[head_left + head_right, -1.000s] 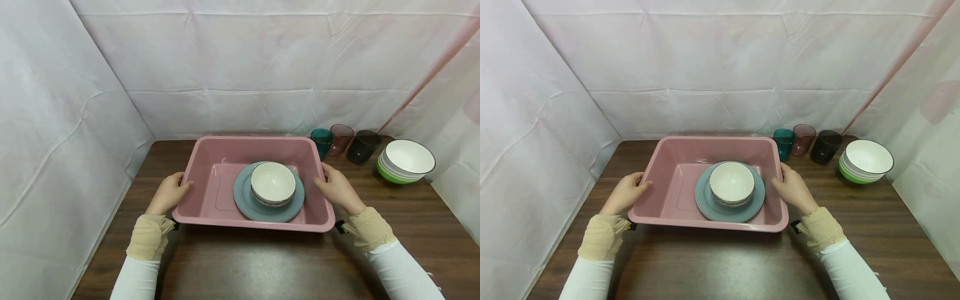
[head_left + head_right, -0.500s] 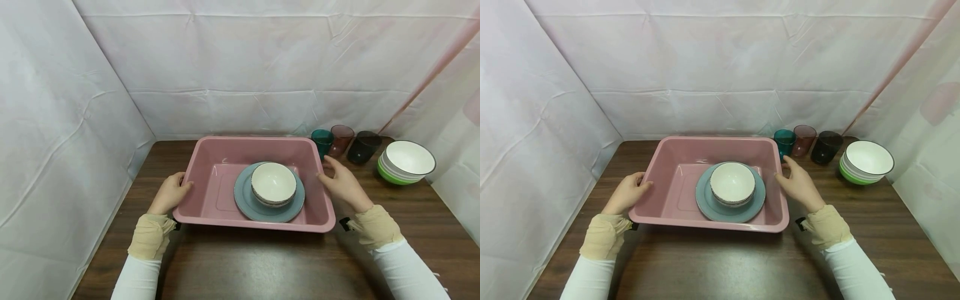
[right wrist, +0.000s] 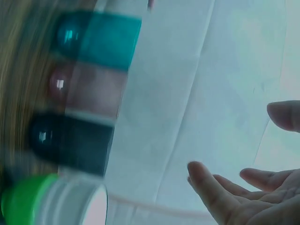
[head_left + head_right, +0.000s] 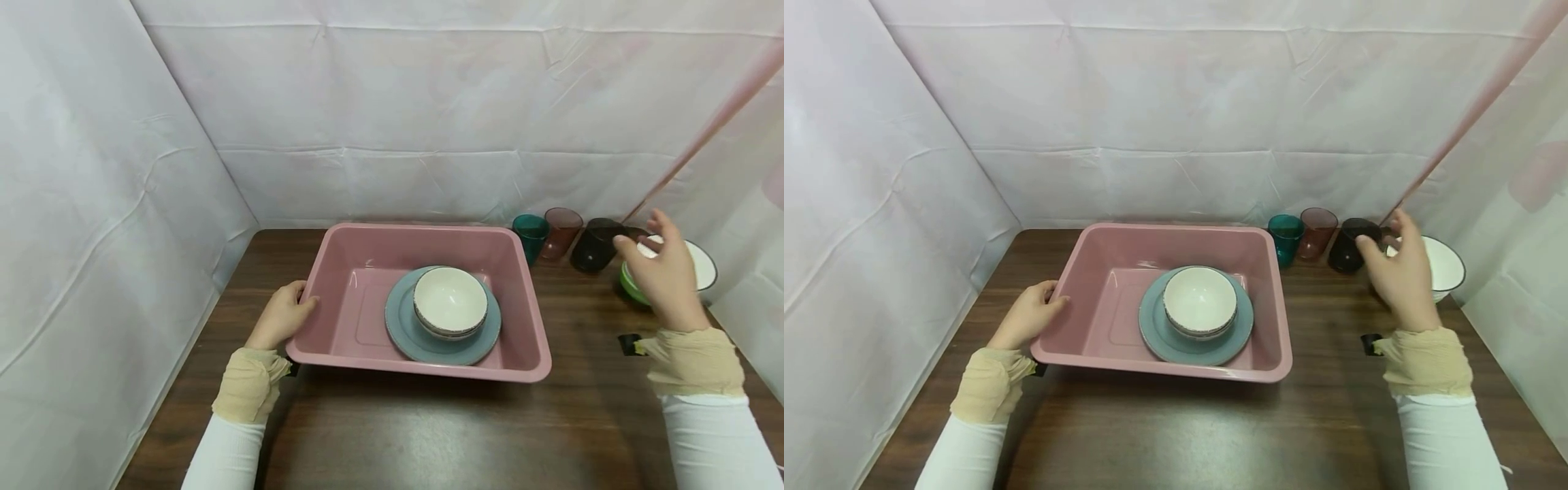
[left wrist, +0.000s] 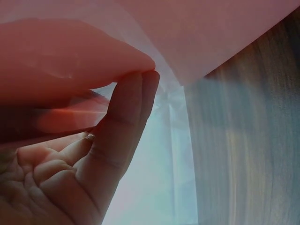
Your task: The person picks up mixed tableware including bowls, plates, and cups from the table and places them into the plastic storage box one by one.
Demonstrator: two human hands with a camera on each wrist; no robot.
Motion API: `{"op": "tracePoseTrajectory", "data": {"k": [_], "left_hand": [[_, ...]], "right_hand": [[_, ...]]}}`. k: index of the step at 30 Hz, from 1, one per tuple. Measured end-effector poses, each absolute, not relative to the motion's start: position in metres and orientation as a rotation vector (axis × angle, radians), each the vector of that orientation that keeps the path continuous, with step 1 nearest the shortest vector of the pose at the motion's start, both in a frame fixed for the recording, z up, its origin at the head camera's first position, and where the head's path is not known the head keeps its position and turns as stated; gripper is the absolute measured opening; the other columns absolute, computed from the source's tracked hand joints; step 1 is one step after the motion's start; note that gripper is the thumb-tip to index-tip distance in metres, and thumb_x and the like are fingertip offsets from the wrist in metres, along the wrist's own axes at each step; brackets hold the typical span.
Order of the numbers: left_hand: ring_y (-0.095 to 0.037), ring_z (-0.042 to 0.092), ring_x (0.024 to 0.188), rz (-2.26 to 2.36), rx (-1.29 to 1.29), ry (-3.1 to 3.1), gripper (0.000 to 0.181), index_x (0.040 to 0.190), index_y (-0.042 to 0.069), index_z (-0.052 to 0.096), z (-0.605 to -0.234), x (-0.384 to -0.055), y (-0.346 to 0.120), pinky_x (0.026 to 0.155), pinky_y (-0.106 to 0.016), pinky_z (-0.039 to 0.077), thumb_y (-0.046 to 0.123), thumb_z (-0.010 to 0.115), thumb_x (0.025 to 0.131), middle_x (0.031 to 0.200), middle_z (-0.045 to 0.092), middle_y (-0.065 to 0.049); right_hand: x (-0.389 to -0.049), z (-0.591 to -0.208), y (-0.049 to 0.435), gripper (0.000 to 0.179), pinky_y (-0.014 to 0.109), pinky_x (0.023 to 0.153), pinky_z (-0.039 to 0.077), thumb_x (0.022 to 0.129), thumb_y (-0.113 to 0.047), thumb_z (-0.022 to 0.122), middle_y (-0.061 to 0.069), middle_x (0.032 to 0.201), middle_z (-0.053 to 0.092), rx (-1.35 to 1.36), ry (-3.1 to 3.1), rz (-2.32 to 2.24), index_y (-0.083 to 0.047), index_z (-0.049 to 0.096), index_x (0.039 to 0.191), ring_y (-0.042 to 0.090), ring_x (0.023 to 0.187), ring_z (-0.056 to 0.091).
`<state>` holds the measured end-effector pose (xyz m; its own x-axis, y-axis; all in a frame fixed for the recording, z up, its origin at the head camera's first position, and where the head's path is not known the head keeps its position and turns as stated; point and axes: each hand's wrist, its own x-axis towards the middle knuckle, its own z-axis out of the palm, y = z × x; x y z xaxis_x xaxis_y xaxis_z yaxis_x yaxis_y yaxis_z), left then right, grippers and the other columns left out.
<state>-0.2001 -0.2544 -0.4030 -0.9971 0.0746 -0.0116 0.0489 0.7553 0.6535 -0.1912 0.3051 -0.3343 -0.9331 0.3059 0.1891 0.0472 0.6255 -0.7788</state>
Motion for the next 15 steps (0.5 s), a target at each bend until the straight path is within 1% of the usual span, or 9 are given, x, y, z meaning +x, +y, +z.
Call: {"op": "tracePoseTrajectory", "data": {"k": [1, 3, 6, 8, 11, 15], "left_hand": [[-0.028, 0.066, 0.089, 1.082, 0.100, 2.910, 0.044, 0.130, -0.008, 0.054, -0.403, -0.200, -0.254, 0.081, -0.042, 0.053, 0.019, 0.055, 0.095, 0.110, 0.067, -0.025], [-0.028, 0.066, 0.089, 1.084, 0.107, 2.912, 0.044, 0.129, -0.009, 0.054, -0.403, -0.201, -0.254, 0.080, -0.042, 0.053, 0.018, 0.056, 0.095, 0.110, 0.067, -0.025], [-0.028, 0.066, 0.089, 1.081, 0.118, 2.914, 0.044, 0.129, -0.009, 0.054, -0.402, -0.202, -0.253, 0.080, -0.042, 0.053, 0.018, 0.056, 0.095, 0.109, 0.067, -0.025], [-0.028, 0.066, 0.089, 1.076, 0.118, 2.916, 0.044, 0.129, -0.009, 0.054, -0.402, -0.201, -0.253, 0.080, -0.042, 0.053, 0.018, 0.056, 0.095, 0.109, 0.067, -0.025], [-0.028, 0.066, 0.090, 1.073, 0.119, 2.919, 0.044, 0.129, -0.009, 0.054, -0.402, -0.201, -0.254, 0.081, -0.043, 0.053, 0.018, 0.055, 0.095, 0.110, 0.067, -0.025], [-0.029, 0.066, 0.090, 1.072, 0.125, 2.923, 0.044, 0.129, -0.009, 0.054, -0.401, -0.201, -0.253, 0.081, -0.043, 0.053, 0.017, 0.055, 0.095, 0.110, 0.067, -0.025]], "right_hand": [[-0.192, -0.333, 0.311, 0.074, 0.027, 0.111, 0.034, 0.097, -0.037, 0.051, 0.017, 0.161, 0.022, -0.322, -2.532, 1.213, -0.019, 0.014, 0.158, 0.034, 0.143, 0.034], [-0.193, -0.330, 0.324, 0.074, 0.034, 0.117, 0.029, 0.097, -0.038, 0.050, 0.014, 0.163, 0.018, -0.374, -2.508, 1.224, -0.020, 0.012, 0.158, 0.033, 0.147, 0.027], [-0.196, -0.330, 0.343, 0.074, 0.038, 0.121, 0.023, 0.096, -0.037, 0.049, 0.011, 0.164, 0.015, -0.459, -2.474, 1.240, -0.020, 0.012, 0.158, 0.029, 0.149, 0.020], [-0.198, -0.330, 0.356, 0.074, 0.040, 0.121, 0.021, 0.096, -0.036, 0.049, 0.012, 0.164, 0.015, -0.521, -2.459, 1.233, -0.019, 0.012, 0.158, 0.029, 0.149, 0.019], [-0.201, -0.332, 0.372, 0.075, 0.043, 0.121, 0.020, 0.094, -0.034, 0.049, 0.016, 0.162, 0.017, -0.615, -2.456, 1.151, -0.012, 0.015, 0.157, 0.035, 0.148, 0.020], [-0.203, -0.337, 0.391, 0.076, 0.053, 0.119, 0.019, 0.094, -0.032, 0.046, 0.029, 0.158, 0.020, -0.672, -2.528, 1.000, 0.004, 0.015, 0.154, 0.048, 0.144, 0.022]]}}
